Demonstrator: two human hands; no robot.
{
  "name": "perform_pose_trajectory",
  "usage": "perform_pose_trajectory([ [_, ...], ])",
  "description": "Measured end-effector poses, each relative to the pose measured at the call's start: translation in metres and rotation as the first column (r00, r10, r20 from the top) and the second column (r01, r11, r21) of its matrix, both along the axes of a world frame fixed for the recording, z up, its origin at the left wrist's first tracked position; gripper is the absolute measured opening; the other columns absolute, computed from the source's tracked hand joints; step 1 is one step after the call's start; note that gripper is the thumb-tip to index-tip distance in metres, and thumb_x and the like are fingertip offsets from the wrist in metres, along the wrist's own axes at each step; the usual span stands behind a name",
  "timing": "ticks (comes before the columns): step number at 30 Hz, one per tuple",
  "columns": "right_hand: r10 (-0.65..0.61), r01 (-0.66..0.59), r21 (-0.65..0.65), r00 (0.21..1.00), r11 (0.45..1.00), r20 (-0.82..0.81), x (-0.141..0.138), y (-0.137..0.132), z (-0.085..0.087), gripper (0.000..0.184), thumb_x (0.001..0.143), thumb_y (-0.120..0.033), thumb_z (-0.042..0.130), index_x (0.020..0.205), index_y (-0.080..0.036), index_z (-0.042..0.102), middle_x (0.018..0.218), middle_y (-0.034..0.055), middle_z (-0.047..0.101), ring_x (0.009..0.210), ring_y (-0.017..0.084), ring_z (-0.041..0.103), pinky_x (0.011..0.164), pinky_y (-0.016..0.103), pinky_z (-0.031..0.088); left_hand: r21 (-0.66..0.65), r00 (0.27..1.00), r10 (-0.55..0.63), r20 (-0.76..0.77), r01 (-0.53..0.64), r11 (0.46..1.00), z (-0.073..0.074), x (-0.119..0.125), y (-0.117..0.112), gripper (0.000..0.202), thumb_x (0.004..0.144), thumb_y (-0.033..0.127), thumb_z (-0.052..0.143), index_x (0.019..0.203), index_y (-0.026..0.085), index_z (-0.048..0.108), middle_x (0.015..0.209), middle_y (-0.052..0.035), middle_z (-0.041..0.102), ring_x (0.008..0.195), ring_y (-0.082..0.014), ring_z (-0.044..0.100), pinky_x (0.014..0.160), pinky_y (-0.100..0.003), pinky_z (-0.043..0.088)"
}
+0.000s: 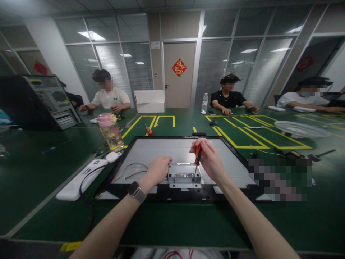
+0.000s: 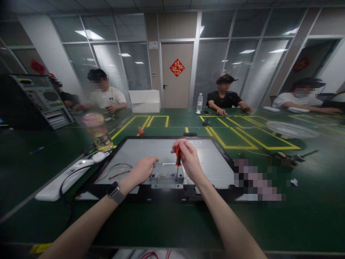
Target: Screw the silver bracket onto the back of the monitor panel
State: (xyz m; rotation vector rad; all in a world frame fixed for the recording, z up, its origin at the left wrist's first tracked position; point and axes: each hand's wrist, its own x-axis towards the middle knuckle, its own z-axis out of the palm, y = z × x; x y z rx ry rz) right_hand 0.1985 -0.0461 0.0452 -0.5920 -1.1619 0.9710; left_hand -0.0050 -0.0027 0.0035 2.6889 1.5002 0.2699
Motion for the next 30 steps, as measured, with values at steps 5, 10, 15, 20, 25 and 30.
perform_pose_trajectory([
  [5,-0.107,0.108,-0.004,0.99,0.994,0.093,0.0014,0.0003,-0.0025,0.019,0.079,-0.042,0.073,0.085,-0.024,0.071,0.078,0.0004,0.064,0.075,0.015,0.059,0.069,0.028,0.046,0.0,1.0,0.001,0.01,-0.001,1.0,-0.0003,-0.0003,0.0005,0.039,0.09,0.007,0.037,0.121,0.014,0.06,0.116,-0.0128,0.068,0.112,-0.0237,0.062,0.098,-0.036,0.046],
  [10,-0.028,0.029,-0.03,0.999,0.999,0.022,-0.0006,-0.0011,-0.0001,0.025,0.084,-0.046,0.066,0.094,-0.024,0.071,0.081,0.002,0.067,0.072,0.016,0.06,0.07,0.031,0.049,-0.005,1.0,0.001,0.013,-0.001,1.0,0.0002,0.0001,-0.0005,0.04,0.09,0.007,0.037,0.122,0.014,0.059,0.116,-0.0125,0.068,0.113,-0.0236,0.062,0.098,-0.036,0.046],
  [15,-0.089,0.09,-0.012,0.994,0.996,0.068,-0.0011,0.0007,-0.0027,0.017,0.078,-0.04,0.073,0.085,-0.025,0.071,0.076,-0.0005,0.064,0.071,0.014,0.058,0.067,0.029,0.047,0.009,1.0,-0.002,0.004,0.002,1.0,-0.0009,-0.0001,0.0001,0.039,0.091,0.007,0.036,0.121,0.014,0.06,0.114,-0.0121,0.069,0.11,-0.0234,0.063,0.097,-0.036,0.047],
  [20,-0.083,0.085,-0.03,0.993,0.996,0.081,-0.0011,-0.0009,-0.0023,0.021,0.077,-0.041,0.073,0.093,-0.026,0.073,0.075,0.0,0.066,0.073,0.016,0.059,0.069,0.03,0.047,0.008,1.0,-0.003,-0.002,0.003,1.0,0.0005,0.0002,-0.0008,0.038,0.091,0.008,0.037,0.12,0.015,0.059,0.114,-0.0123,0.068,0.109,-0.0228,0.063,0.096,-0.035,0.046],
  [25,0.044,-0.043,-0.049,0.999,0.998,0.003,-0.003,-0.0036,0.0017,0.025,0.082,-0.045,0.068,0.095,-0.024,0.071,0.082,0.0026,0.069,0.075,0.018,0.062,0.075,0.034,0.05,0.004,1.0,-0.008,0.001,0.008,1.0,0.0014,0.0004,-0.0013,0.037,0.091,0.007,0.037,0.119,0.015,0.06,0.112,-0.0127,0.069,0.109,-0.0235,0.063,0.095,-0.036,0.046],
  [30,-0.054,0.054,-0.048,0.998,0.997,0.01,-0.0022,-0.0018,0.0012,0.025,0.072,-0.047,0.077,0.078,-0.024,0.07,0.078,0.0,0.065,0.075,0.016,0.06,0.074,0.032,0.05,-0.005,1.0,-0.001,0.003,0.001,1.0,0.0001,-0.0008,-0.0005,0.037,0.091,0.008,0.037,0.12,0.015,0.06,0.114,-0.0125,0.068,0.109,-0.0232,0.063,0.096,-0.035,0.046],
])
